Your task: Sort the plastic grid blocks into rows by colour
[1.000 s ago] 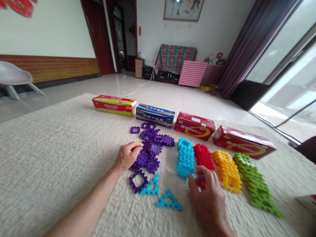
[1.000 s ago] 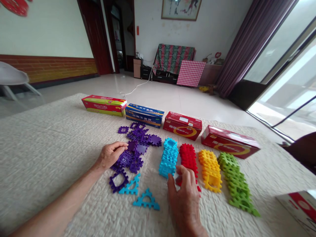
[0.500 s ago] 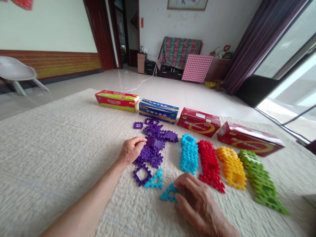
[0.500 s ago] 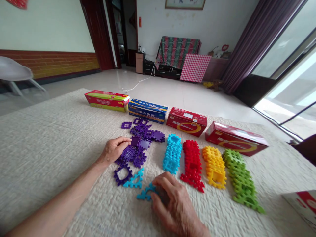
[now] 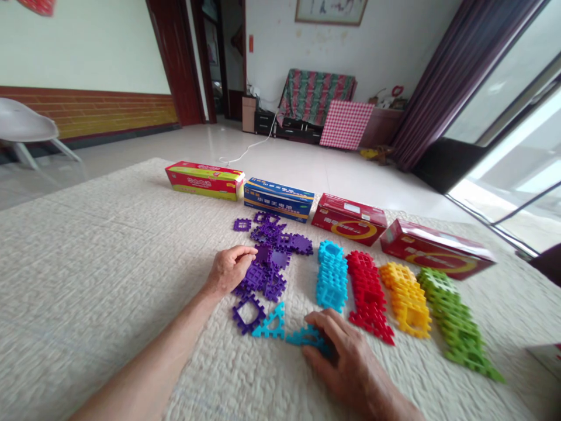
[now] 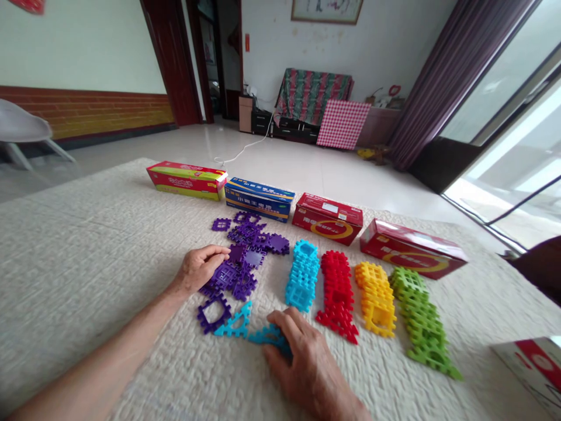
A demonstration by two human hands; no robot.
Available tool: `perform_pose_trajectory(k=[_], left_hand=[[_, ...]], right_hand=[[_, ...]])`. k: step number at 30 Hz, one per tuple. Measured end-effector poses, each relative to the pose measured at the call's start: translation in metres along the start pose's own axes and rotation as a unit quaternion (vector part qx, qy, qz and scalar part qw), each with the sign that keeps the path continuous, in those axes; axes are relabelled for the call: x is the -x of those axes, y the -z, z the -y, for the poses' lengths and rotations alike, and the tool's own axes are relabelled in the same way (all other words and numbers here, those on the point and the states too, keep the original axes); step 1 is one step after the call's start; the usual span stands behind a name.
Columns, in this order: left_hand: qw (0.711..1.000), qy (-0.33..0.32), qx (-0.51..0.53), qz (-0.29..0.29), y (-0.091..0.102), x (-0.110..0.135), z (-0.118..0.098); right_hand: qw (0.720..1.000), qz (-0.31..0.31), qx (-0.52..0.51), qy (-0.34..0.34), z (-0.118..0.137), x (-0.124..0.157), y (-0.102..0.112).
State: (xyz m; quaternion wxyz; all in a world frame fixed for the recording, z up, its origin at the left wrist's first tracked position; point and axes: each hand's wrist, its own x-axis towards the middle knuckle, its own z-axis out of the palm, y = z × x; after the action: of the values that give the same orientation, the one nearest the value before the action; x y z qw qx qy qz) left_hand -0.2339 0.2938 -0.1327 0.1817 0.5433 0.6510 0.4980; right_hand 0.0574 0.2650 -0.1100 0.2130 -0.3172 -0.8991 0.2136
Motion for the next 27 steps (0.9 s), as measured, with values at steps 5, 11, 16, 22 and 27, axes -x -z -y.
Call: perform_pose_trajectory(k=[5,11,16,22,27], left_hand=[[1.000,-0.003,-0.002,-0.001,0.000,0.000,-0.001],[1.000,-0.006,-0.001,0.000,0.000,0.000,0.000],[1.000,-0.006,-0.008,0.000,0.000,0.000,0.000],[1.000,-0.010,-0.009,-0.004,0.000,0.000,-0.001],[1.000,-0.014,-0.010,-0.003,0.000,0.000,-0.002]], right_hand=[[0.986,-0.163,0.032,0.012,-0.008,-0.005,-0.001],[0.954,-0.273,0.124,-0.016,-0.021,-0.005,0.001],[0.966,-0.235,0.110,0.003,-0.022,-0.005,-0.001],[0.954,-0.253,0.157,-0.021,-0.021,-0.006,-0.001],[0.980,-0.168,0.088,0.062,0.003,-0.007,-0.006]])
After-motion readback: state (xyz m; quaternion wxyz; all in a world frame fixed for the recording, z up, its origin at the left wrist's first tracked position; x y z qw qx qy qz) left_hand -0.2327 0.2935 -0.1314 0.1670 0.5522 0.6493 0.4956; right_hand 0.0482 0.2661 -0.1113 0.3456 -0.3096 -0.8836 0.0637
